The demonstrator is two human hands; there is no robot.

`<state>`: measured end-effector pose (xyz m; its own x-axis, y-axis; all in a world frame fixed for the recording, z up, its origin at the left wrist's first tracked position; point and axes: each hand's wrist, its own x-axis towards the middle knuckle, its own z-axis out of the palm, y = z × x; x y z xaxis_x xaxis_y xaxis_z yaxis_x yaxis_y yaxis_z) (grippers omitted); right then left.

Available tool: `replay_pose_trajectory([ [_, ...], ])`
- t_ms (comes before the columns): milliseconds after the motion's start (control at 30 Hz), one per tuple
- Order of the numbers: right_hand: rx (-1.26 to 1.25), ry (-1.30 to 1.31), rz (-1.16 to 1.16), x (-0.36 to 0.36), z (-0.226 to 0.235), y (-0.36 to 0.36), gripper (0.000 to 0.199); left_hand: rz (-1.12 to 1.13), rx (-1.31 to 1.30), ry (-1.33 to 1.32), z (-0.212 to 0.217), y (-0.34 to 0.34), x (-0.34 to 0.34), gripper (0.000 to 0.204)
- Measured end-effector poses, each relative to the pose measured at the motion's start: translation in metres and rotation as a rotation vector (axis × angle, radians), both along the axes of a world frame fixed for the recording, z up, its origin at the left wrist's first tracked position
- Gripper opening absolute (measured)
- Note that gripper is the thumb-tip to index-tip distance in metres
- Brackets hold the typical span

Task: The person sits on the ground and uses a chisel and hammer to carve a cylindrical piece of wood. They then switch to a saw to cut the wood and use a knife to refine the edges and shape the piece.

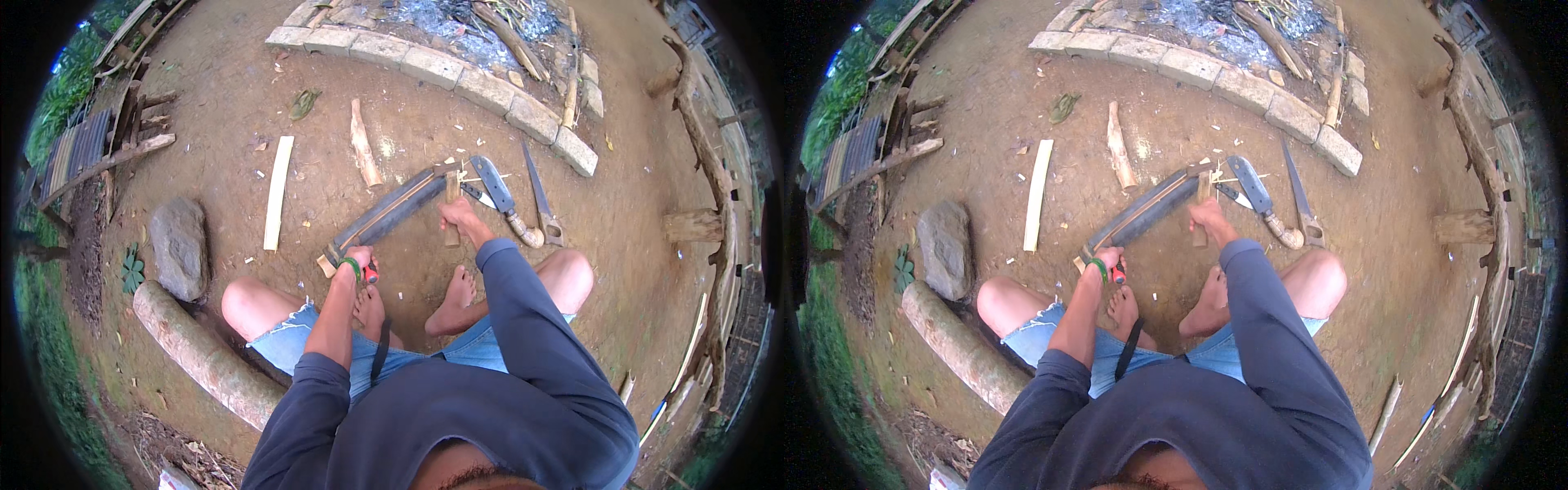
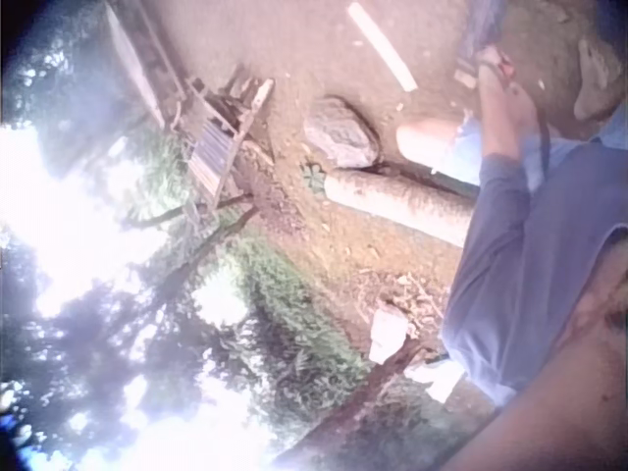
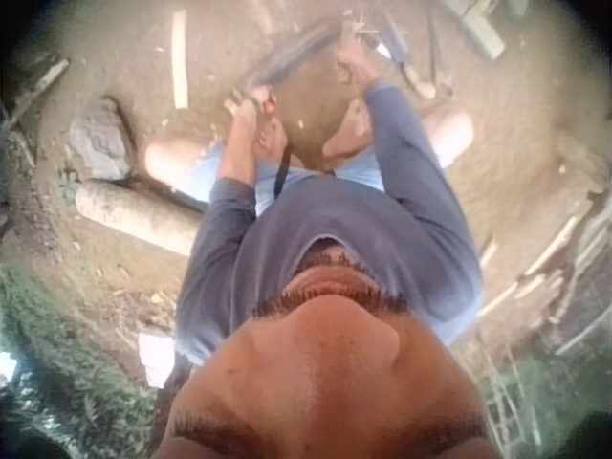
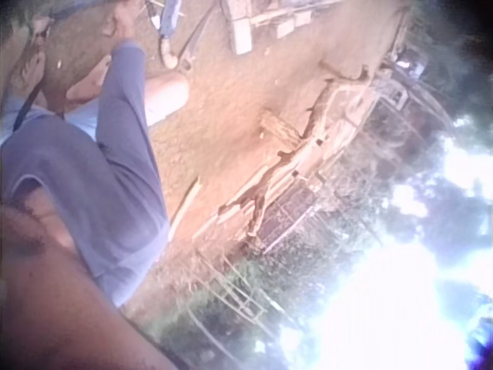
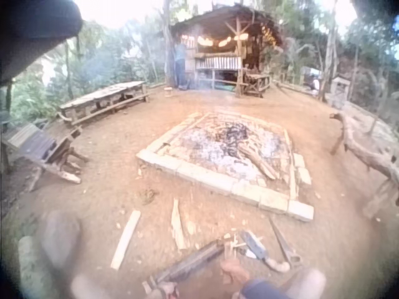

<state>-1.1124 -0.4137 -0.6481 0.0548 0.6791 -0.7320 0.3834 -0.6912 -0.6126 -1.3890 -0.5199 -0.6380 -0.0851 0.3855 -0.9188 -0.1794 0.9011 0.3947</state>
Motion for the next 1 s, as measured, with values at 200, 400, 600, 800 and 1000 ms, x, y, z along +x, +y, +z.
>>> replay_pose_trajectory([
  [200,-0.08,0.314,-0.415,-0.038,0.015,-0.009,0.028,-0.089,0.102,0.117,-0.023,-0.014,0.001,0.017],
  [400,-0.156,0.592,-0.514,-0.038,-0.018,0.009,0.02,-0.263,0.121,0.296,-0.032,-0.022,0.008,0.023],
  [600,-0.208,0.61,-0.598,-0.053,0.004,0.008,0.02,-0.375,0.147,0.471,-0.033,-0.036,0.016,0.024],
  [800,-0.326,0.672,-0.632,-0.055,0.02,0.015,0.024,-0.629,0.195,0.698,-0.036,-0.046,0.015,0.02],
  [1000,-0.277,0.617,-0.579,-0.049,-0.002,0.029,0.034,-0.584,0.216,0.795,-0.041,-0.054,0.02,0.021],
])
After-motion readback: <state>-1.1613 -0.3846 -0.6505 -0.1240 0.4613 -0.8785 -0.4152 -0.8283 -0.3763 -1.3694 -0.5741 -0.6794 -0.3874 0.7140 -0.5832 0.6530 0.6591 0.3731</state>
